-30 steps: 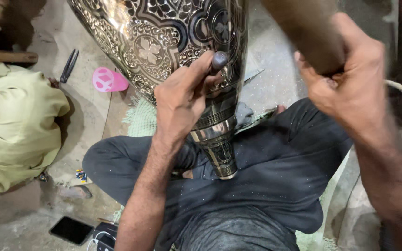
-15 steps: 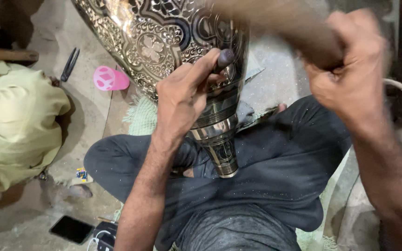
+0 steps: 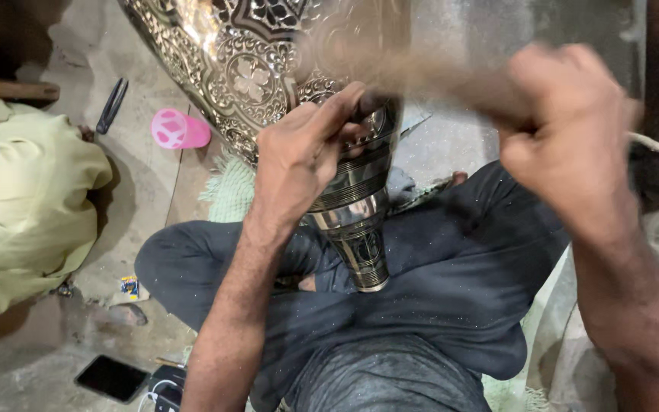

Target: The person sits cross-legged on the floor and uses a wooden mallet to strike a metal chisel, engraving intricate floral patterns onto a large, polished metal vase. The person repeatedly taps the chisel to deepen the design.

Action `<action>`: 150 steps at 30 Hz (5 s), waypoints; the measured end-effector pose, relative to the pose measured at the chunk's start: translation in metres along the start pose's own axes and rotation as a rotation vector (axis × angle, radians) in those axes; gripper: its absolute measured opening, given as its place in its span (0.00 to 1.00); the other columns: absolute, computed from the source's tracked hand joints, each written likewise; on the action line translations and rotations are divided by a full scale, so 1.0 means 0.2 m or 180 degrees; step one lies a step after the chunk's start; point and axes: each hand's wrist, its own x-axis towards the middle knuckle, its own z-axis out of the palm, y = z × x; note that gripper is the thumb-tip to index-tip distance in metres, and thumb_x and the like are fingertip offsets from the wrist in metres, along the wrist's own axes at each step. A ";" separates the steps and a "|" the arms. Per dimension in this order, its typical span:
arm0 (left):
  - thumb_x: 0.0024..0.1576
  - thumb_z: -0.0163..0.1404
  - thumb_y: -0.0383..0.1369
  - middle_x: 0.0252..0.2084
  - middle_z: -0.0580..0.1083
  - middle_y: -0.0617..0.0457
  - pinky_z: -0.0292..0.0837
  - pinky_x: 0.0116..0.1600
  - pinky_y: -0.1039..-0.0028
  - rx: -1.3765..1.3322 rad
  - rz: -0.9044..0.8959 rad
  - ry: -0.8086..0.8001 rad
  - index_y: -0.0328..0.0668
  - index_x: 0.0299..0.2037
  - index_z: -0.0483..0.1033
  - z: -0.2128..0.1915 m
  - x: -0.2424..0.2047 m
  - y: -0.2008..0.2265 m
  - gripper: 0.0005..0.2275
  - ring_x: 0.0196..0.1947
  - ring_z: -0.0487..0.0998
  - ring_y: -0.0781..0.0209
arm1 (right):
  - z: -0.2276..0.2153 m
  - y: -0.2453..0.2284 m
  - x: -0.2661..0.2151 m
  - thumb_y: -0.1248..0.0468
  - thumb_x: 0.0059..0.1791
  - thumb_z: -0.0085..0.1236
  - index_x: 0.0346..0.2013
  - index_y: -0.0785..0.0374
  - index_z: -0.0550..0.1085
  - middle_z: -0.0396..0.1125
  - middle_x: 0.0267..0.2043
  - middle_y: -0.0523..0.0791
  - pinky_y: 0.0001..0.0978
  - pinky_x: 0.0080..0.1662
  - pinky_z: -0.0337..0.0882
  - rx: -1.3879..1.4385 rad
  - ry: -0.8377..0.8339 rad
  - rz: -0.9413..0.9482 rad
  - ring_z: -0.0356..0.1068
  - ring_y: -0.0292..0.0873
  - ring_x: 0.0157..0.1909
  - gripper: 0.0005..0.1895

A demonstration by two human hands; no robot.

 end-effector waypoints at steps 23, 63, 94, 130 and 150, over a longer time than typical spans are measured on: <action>0.67 0.52 0.21 0.54 0.79 0.49 0.81 0.51 0.75 -0.1134 -0.0150 0.0248 0.46 0.60 0.74 -0.18 0.11 0.10 0.14 0.50 0.82 0.60 | -0.03 0.05 -0.35 0.77 0.47 0.65 0.42 0.70 0.73 0.67 0.35 0.51 0.37 0.41 0.69 0.0516 -0.0005 0.1073 0.68 0.45 0.37 0.12; 0.66 0.53 0.17 0.56 0.75 0.42 0.85 0.56 0.74 0.0195 -0.0541 0.2394 0.32 0.63 0.65 0.55 -0.21 0.10 0.17 0.50 0.83 0.57 | -0.14 0.09 -0.08 0.55 0.53 0.62 0.51 0.55 0.72 0.73 0.29 0.45 0.37 0.25 0.71 -0.1487 -0.1937 -0.0412 0.74 0.44 0.23 0.15; 0.62 0.53 0.32 0.56 0.71 0.49 0.71 0.67 0.68 -0.1806 -0.0486 0.2027 0.32 0.61 0.65 0.48 -0.19 0.16 0.19 0.59 0.73 0.61 | -0.30 -0.07 0.08 0.60 0.36 0.69 0.44 0.58 0.75 0.74 0.35 0.44 0.36 0.41 0.75 -0.0669 -0.1363 -0.0952 0.76 0.44 0.37 0.22; 0.64 0.52 0.14 0.49 0.77 0.45 0.84 0.54 0.74 -0.0218 -0.0762 0.2714 0.26 0.58 0.70 0.54 -0.26 0.10 0.13 0.47 0.83 0.60 | -0.21 -0.05 0.18 0.64 0.46 0.64 0.46 0.60 0.72 0.71 0.31 0.46 0.42 0.33 0.71 -0.1486 -0.1561 -0.0712 0.74 0.49 0.31 0.15; 0.65 0.53 0.30 0.56 0.76 0.46 0.74 0.68 0.67 -0.1292 -0.0640 0.2779 0.32 0.63 0.66 0.55 -0.24 0.14 0.18 0.58 0.77 0.58 | -0.29 -0.27 0.24 0.61 0.42 0.66 0.36 0.49 0.73 0.69 0.30 0.35 0.33 0.31 0.68 -0.1272 -0.0962 -0.1437 0.71 0.40 0.29 0.11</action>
